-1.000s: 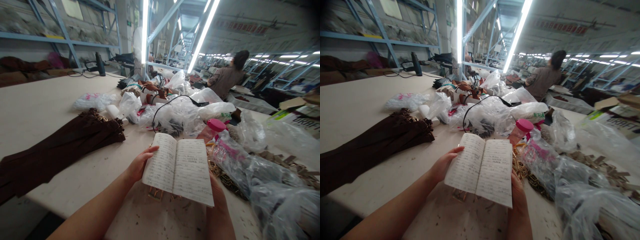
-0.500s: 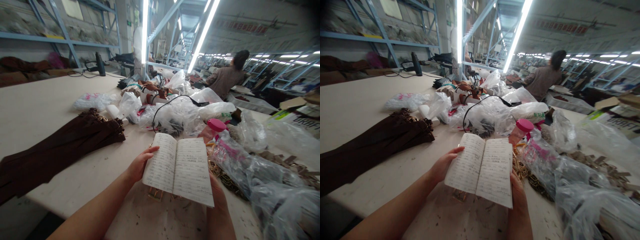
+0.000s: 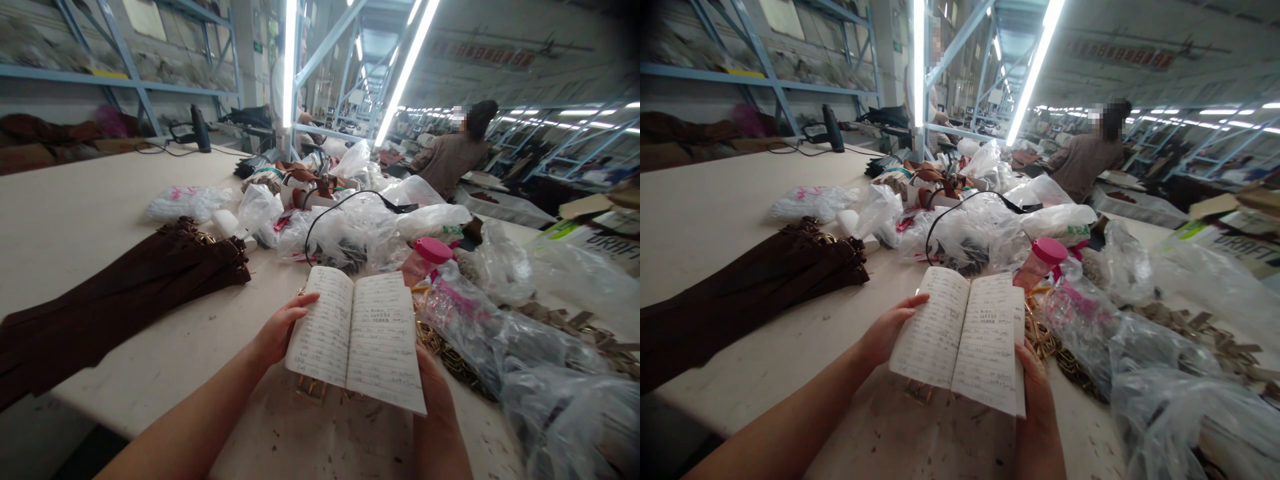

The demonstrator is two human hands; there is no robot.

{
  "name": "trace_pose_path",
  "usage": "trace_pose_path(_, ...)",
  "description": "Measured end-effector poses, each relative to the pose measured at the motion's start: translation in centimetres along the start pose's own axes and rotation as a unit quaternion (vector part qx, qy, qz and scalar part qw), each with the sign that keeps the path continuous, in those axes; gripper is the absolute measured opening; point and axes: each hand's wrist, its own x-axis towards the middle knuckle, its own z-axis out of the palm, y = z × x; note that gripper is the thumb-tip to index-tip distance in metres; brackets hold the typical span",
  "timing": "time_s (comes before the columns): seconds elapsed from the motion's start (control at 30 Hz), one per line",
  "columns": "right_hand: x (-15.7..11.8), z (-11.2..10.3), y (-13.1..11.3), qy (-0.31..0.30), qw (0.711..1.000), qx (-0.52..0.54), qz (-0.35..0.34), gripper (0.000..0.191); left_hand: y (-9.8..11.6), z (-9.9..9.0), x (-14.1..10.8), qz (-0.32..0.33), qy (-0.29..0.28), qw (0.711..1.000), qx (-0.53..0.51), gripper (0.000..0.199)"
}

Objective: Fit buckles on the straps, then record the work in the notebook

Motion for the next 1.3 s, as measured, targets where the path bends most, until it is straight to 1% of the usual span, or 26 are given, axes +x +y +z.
trace_pose_path(0.27, -0.10, 0.05, -0.11, 0.010, 1.000, -0.020, 0.002, 0.045, 0.03, 0.01, 0.03, 0.000, 0.004, 1.000, 0.005, 0.038)
trace_pose_path(0.43, -0.31, 0.37, -0.17, 0.024, 0.999, -0.005, 0.020, 0.044, 0.03, 0.07, -0.03, -0.001, 0.006, 1.000, 0.005, 0.037)
trace_pose_path(0.7, -0.25, 0.44, -0.13, 0.030, 0.999, 0.005, 0.019, 0.041, -0.13, -0.23, 0.05, 0.004, -0.005, 1.000, 0.008, 0.037)
trace_pose_path(0.83, -0.24, 0.41, -0.15, 0.038, 0.999, 0.007, 0.016, 0.044, -0.11, -0.16, 0.06, 0.004, -0.004, 1.000, 0.009, 0.037)
trace_pose_path(1.13, -0.15, 0.12, -0.05, 0.027, 1.000, -0.004, 0.005, 0.047, 0.05, 0.16, -0.05, -0.004, -0.001, 1.000, 0.006, 0.039)
trace_pose_path(1.3, -0.27, 0.46, -0.19, 0.038, 0.999, 0.006, 0.005, 0.045, -0.01, 0.11, 0.04, -0.002, 0.005, 1.000, 0.006, 0.035)
